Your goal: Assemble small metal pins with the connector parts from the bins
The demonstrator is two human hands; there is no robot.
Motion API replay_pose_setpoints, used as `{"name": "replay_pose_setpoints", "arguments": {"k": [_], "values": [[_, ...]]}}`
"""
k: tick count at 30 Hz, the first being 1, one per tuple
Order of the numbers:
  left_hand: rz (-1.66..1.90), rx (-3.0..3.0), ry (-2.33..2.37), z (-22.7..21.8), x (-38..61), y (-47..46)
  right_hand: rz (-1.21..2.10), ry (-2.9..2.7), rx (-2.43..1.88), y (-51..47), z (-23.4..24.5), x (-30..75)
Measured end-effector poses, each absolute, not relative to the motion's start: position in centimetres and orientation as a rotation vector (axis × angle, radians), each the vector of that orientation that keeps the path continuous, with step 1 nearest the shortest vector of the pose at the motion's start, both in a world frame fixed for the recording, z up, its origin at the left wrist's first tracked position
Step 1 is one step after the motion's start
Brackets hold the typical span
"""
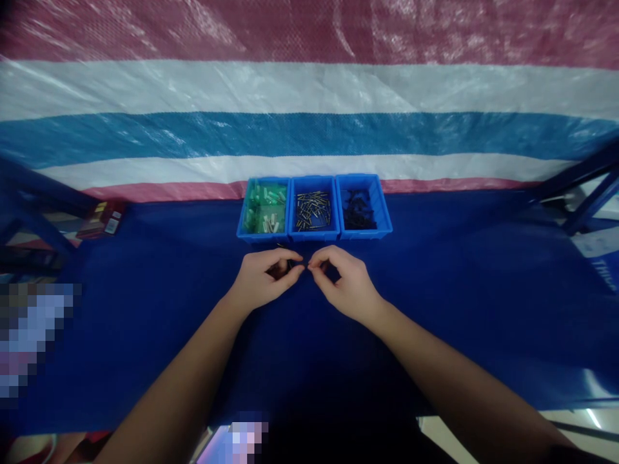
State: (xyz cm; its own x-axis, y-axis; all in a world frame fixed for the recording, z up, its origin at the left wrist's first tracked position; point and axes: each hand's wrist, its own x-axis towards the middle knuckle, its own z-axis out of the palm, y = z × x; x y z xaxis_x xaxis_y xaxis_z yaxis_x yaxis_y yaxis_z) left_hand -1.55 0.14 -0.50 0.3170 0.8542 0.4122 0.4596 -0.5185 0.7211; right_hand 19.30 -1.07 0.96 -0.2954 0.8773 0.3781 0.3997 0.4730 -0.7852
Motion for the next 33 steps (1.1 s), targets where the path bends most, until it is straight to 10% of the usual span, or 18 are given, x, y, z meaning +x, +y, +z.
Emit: {"name": "replay_pose_setpoints", "arguments": {"k": [33], "values": [[1.053,2.100,1.109,-0.03,-1.47,-0.03,0.639,-1.907,-1.068,-1.08,1.35,19.11]]}}
